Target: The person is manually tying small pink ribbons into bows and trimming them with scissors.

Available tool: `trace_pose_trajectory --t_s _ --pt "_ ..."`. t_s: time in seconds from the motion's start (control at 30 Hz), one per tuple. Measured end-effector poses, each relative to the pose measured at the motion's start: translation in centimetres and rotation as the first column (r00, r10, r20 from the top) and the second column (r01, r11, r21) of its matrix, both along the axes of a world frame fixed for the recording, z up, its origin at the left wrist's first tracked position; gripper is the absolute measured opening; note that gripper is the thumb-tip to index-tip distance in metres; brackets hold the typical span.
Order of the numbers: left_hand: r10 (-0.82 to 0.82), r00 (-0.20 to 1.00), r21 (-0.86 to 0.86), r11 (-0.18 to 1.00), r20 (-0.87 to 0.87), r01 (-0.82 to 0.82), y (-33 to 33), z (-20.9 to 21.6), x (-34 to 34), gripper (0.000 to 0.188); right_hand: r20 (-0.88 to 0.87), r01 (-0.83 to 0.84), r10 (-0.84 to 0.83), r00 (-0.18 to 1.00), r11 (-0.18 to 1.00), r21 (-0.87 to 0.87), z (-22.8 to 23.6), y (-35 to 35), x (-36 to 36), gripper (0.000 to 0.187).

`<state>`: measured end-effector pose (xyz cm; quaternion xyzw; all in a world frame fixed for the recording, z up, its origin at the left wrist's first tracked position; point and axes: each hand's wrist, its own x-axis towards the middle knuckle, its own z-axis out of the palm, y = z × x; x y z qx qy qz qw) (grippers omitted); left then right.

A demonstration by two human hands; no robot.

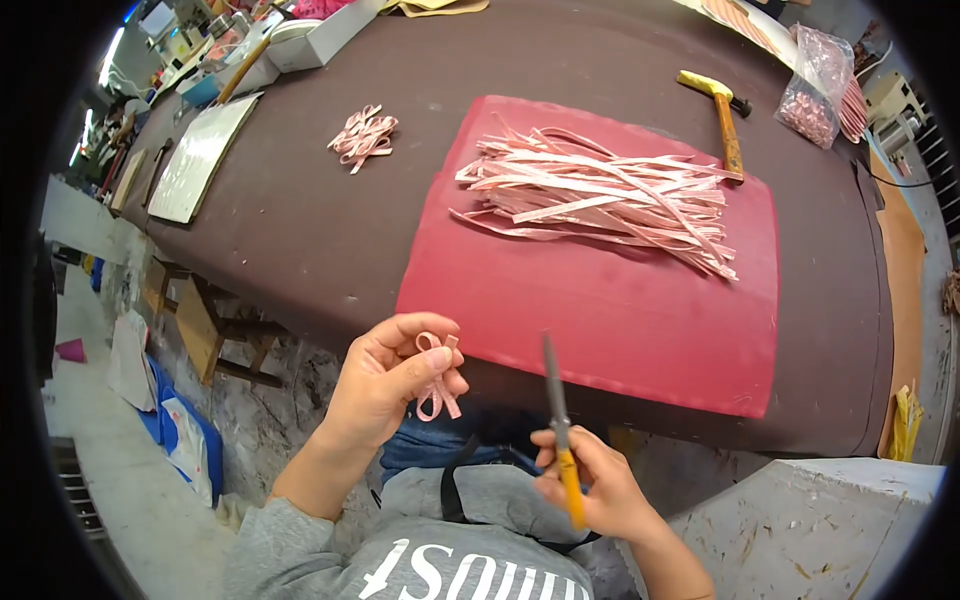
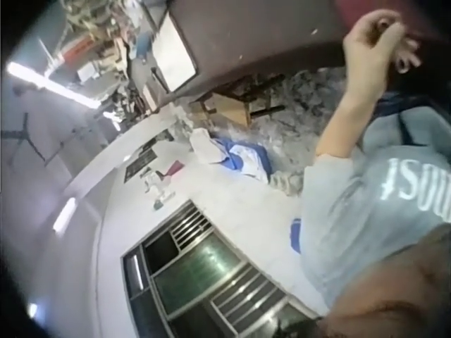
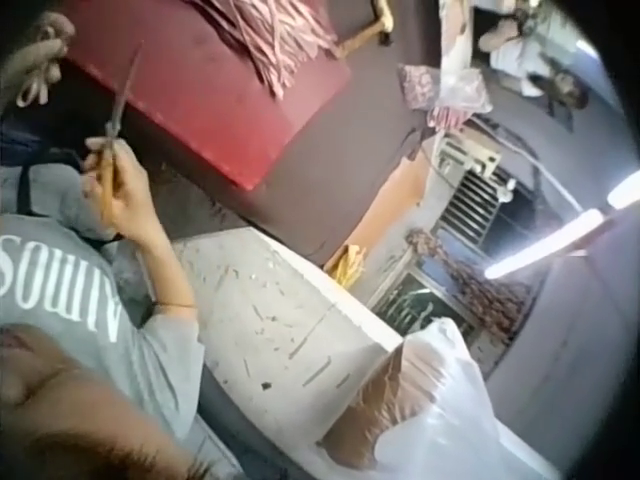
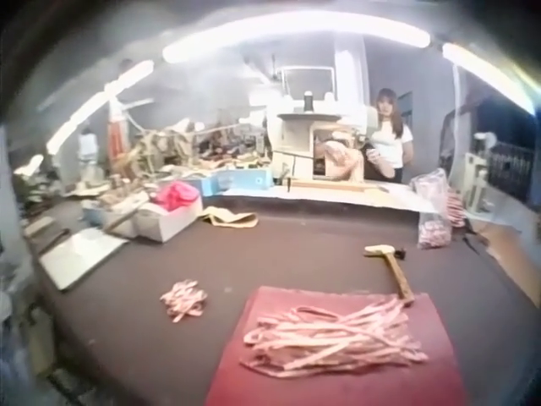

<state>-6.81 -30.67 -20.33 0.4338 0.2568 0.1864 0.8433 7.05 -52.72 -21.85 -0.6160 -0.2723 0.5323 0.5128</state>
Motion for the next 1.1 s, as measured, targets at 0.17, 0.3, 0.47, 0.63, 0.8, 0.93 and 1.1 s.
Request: trace_pose_trajectory --t_s 0.17,0.3,0.47,0.63,0.8,0.93,1.1 --pt "0.069 0.997 0.067 0.996 -0.037 -0.066 -0.9 0.2 -2.1 0.042 0.307 -0.151 0.166 0.937 0.986 -0.075 -1.5 1.0 -1.6 0.085" --pt "0.123 0.99 0.066 0.991 -0.063 -0.118 -1.4 0.1 -3.5 0.047 0.44 -0.267 0.29 0.85 0.957 -0.115 -1.6 2.4 -2.8 0.097" --pt "0.161 0.979 0.065 0.986 -0.127 -0.154 -1.8 -0.1 -5.2 0.052 0.498 -0.339 0.339 0.798 0.936 -0.094 -2.0 3.5 -3.7 0.103" --pt "0.227 0.967 0.083 0.972 -0.117 -0.218 -2.1 -1.6 -6.9 0.048 0.418 -0.388 0.419 0.806 0.907 -0.162 -2.3 4.4 -4.5 0.096" --pt "0.286 0.939 0.039 0.958 -0.191 -0.284 -2.1 -3.8 -9.1 0.049 0.307 -0.456 0.515 0.8 0.855 -0.247 -3.8 5.0 -5.4 0.092" --pt "0.32 0.898 0.037 0.945 -0.302 -0.325 -2.4 -5.1 -11.1 0.051 0.188 -0.554 0.597 0.78 0.798 -0.239 -5.6 5.1 -5.6 0.09" --pt "0.552 0.834 -0.263 0.805 0.004 -0.532 -2.2 -4.9 -11.2 0.053 0.132 -0.45 0.471 0.872 0.878 -0.162 -6.4 5.5 -6.7 0.092"
